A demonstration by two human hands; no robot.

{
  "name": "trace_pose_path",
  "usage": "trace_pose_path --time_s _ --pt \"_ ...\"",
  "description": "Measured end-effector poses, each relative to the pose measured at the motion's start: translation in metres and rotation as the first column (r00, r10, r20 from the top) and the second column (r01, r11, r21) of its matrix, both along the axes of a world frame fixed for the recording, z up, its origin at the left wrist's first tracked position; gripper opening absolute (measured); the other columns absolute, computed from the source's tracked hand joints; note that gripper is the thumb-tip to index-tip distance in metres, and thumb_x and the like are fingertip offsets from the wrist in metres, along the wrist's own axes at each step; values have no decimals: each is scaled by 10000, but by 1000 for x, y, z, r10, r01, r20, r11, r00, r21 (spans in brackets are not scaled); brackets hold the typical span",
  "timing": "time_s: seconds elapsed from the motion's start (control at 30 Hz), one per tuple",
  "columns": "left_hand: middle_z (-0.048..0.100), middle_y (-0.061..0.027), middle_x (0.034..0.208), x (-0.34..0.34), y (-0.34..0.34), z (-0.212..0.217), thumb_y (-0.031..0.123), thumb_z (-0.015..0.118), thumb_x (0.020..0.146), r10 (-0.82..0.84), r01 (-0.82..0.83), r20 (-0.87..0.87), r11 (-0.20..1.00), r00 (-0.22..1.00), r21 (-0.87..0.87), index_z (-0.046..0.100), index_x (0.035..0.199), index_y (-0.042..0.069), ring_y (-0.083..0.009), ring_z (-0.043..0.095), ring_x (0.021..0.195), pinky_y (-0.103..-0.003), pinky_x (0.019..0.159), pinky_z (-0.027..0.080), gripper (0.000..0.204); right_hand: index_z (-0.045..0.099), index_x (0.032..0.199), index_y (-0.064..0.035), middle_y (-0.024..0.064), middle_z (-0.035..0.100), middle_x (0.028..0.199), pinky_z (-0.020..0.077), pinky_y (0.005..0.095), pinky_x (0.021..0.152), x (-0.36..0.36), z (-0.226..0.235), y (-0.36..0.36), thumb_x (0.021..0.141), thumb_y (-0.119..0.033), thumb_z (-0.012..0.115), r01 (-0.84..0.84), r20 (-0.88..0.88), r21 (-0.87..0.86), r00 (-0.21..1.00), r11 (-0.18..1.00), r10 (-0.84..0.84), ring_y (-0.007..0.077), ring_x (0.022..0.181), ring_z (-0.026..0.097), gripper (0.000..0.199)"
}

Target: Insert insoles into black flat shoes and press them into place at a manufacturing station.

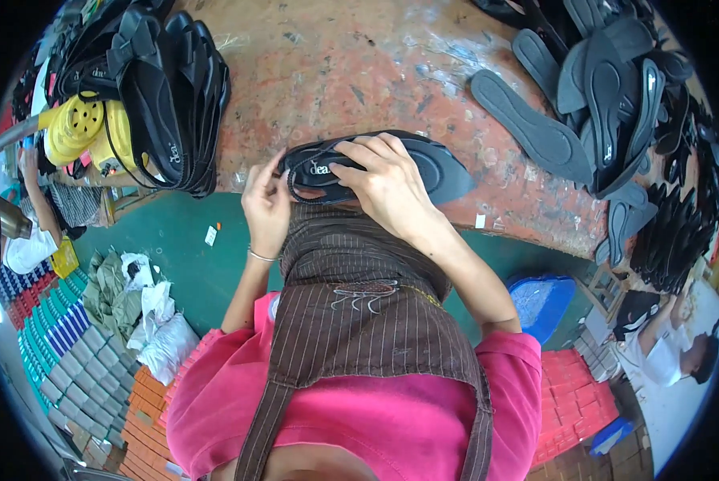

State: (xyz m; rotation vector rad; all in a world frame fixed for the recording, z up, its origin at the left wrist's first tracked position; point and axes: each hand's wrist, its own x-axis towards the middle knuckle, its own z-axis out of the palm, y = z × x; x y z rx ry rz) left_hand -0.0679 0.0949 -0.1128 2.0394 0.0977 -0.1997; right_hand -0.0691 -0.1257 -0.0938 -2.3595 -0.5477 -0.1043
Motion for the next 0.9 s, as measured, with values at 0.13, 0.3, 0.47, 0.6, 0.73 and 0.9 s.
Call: trace_pose_path --time_s 0.13,0.3,0.47,0.6,0.73,0.9 --pt "508 -49 952 -7 -1 -22 -87 680 843 65 -55 106 994 992 -98 639 1255 3 -59 554 668 -184 540 485 423 753 975 -20 130 679 1096 469 424 961 9 -9 14 697 -24 698 1 -20 74 1000 997 1 280 1056 624 283" --pt "515 -20 881 0 -4 -27 -36 777 782 126 -115 73 984 989 -133 683 1152 -11 -41 541 653 -182 507 435 383 744 976 8 153 674 1066 488 421 942 9 -18 20 699 -5 689 -2 -74 46 997 999 5 293 1041 627 283" --pt "521 -11 779 10 -11 -31 -18 786 793 185 -169 115 976 976 -138 692 978 -45 -28 513 552 -190 448 377 209 724 1010 34 155 659 1084 494 411 942 9 -20 21 712 -6 667 -24 -87 -5 996 1000 24 299 1040 623 305" --pt "534 10 645 18 -11 -33 -11 763 829 241 -235 -6 943 971 -237 673 843 -42 -27 498 455 -213 397 349 97 686 1104 34 155 642 1154 477 409 992 15 -23 22 741 -47 646 -197 -36 -37 980 980 196 303 1112 606 374" --pt "542 16 586 21 -12 -34 -10 744 846 246 -253 -58 925 967 -283 668 829 -30 -26 505 445 -220 381 342 80 668 1180 -18 134 648 1205 439 395 1070 15 -22 21 779 -101 629 -373 -137 -41 921 927 365 274 1226 572 411" --pt "567 6 581 22 -11 -34 14 724 872 207 -196 19 947 978 -256 651 803 -28 -28 498 427 -218 377 334 109 671 1225 -78 120 641 1287 321 441 1164 -8 -11 17 779 -88 616 -90 -164 -383 986 919 28 238 1284 547 450"
